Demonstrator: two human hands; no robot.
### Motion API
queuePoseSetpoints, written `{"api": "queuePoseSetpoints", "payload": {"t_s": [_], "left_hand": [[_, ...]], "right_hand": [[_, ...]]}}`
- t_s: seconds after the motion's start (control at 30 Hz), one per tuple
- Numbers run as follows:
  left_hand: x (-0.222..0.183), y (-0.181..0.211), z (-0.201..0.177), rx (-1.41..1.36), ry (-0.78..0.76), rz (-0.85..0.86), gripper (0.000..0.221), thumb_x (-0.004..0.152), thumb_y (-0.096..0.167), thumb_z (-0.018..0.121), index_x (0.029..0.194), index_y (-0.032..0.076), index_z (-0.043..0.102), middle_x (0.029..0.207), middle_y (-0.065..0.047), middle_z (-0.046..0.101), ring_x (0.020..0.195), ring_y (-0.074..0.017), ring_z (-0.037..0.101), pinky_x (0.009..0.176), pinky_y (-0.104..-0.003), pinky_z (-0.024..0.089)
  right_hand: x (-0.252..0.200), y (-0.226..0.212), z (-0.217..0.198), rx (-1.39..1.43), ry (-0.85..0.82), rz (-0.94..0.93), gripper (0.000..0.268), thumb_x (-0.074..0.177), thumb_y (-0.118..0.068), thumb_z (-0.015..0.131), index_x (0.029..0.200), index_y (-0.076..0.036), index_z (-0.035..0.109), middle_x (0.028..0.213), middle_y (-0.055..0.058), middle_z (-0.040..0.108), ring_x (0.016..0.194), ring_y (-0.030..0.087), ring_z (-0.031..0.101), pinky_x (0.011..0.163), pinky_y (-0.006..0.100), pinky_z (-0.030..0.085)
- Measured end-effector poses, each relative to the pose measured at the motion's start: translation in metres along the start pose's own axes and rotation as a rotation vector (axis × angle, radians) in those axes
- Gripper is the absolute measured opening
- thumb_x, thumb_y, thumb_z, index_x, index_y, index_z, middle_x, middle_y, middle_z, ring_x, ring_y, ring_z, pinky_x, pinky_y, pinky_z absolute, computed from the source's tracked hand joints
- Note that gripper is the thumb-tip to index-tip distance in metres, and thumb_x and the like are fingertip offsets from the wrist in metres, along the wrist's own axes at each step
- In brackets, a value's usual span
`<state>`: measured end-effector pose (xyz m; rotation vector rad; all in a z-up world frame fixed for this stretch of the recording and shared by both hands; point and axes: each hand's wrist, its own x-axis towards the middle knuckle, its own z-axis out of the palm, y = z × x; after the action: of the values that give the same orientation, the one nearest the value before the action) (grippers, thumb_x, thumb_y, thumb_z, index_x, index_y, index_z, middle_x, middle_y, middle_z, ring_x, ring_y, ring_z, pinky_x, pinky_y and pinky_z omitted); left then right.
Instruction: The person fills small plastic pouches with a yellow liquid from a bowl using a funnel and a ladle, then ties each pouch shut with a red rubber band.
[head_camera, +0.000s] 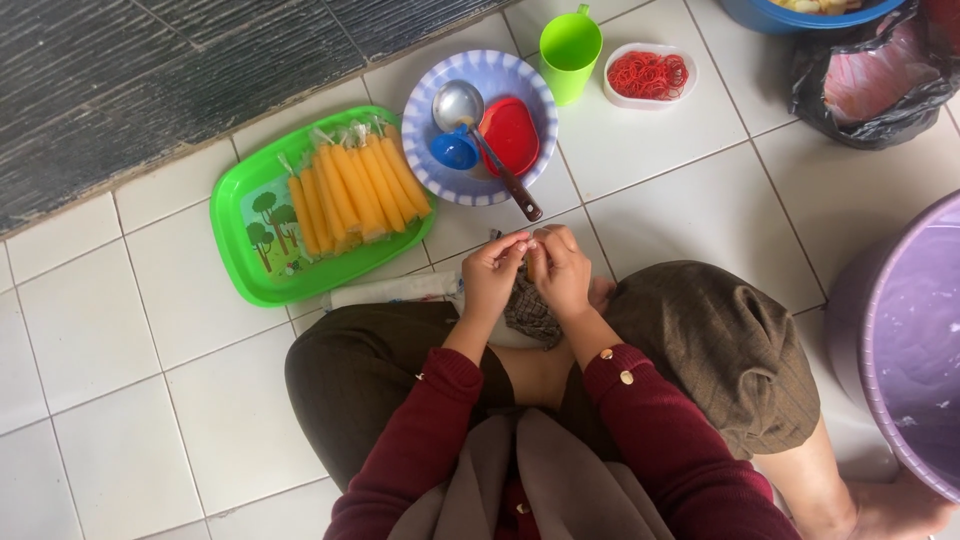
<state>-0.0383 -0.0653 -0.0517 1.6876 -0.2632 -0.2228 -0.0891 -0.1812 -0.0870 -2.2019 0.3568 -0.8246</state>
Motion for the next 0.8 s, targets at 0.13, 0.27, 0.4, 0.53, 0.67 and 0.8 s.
{"api": "queuePoseSetpoints", "payload": {"t_s": [0.13, 0.27, 0.4, 0.53, 0.67, 0.8], "left_hand": [[0.028, -0.017, -0.019, 0.002, -0.147, -0.017, 0.015, 0.094, 0.008, 0.076, 0.108, 0.009, 0.081, 0.095, -0.016, 0.079, 0.084, -0.0206, 0.077, 0.067, -0.028, 0.064], [0.045, -0.004, -0.035, 0.084, -0.371, -0.021, 0.018, 0.088, 0.010, 0.080, 0.105, 0.004, 0.080, 0.090, -0.019, 0.078, 0.071, -0.0167, 0.073, 0.063, -0.030, 0.059], [0.046, 0.018, -0.036, 0.260, -0.417, 0.080, 0.015, 0.089, 0.008, 0.078, 0.103, 0.003, 0.080, 0.084, -0.019, 0.078, 0.070, -0.0211, 0.074, 0.057, -0.028, 0.056], [0.049, 0.028, -0.034, 0.334, -0.458, 0.123, 0.017, 0.088, 0.003, 0.076, 0.103, -0.003, 0.078, 0.084, -0.025, 0.076, 0.069, -0.0290, 0.074, 0.057, -0.035, 0.056], [0.048, 0.005, -0.033, 0.448, -0.477, 0.217, 0.009, 0.086, 0.007, 0.070, 0.090, 0.002, 0.077, 0.072, -0.015, 0.071, 0.066, -0.0264, 0.068, 0.059, -0.035, 0.056], [0.044, 0.002, -0.024, 0.539, -0.416, 0.230, 0.011, 0.084, 0.013, 0.068, 0.085, 0.004, 0.075, 0.067, -0.012, 0.068, 0.065, -0.0264, 0.067, 0.061, -0.035, 0.056]], "right_hand": [[0.002, 0.005, 0.002, 0.090, -0.010, -0.003, 0.003, 0.099, -0.021, 0.068, 0.098, -0.022, 0.070, 0.093, 0.000, 0.071, 0.075, 0.035, 0.072, 0.061, 0.043, 0.056], [0.003, 0.011, 0.007, 0.210, -0.045, -0.047, 0.005, 0.098, -0.016, 0.071, 0.094, -0.018, 0.072, 0.092, 0.001, 0.071, 0.084, 0.033, 0.072, 0.071, 0.040, 0.057], [0.006, 0.020, 0.004, 0.285, -0.074, -0.075, 0.005, 0.096, -0.013, 0.075, 0.093, -0.013, 0.071, 0.091, 0.005, 0.070, 0.089, 0.033, 0.071, 0.078, 0.041, 0.056], [0.012, 0.018, -0.001, 0.337, -0.088, -0.091, 0.005, 0.095, -0.011, 0.077, 0.091, -0.012, 0.073, 0.087, 0.004, 0.071, 0.086, 0.031, 0.071, 0.078, 0.038, 0.055], [0.008, 0.013, -0.004, 0.312, -0.119, -0.113, 0.004, 0.095, -0.012, 0.076, 0.093, -0.012, 0.073, 0.089, 0.004, 0.072, 0.082, 0.030, 0.071, 0.072, 0.036, 0.055], [0.009, -0.004, -0.021, 0.005, -0.072, -0.168, 0.009, 0.094, -0.013, 0.077, 0.099, -0.019, 0.073, 0.089, -0.004, 0.074, 0.071, 0.019, 0.071, 0.060, 0.033, 0.056]]}}
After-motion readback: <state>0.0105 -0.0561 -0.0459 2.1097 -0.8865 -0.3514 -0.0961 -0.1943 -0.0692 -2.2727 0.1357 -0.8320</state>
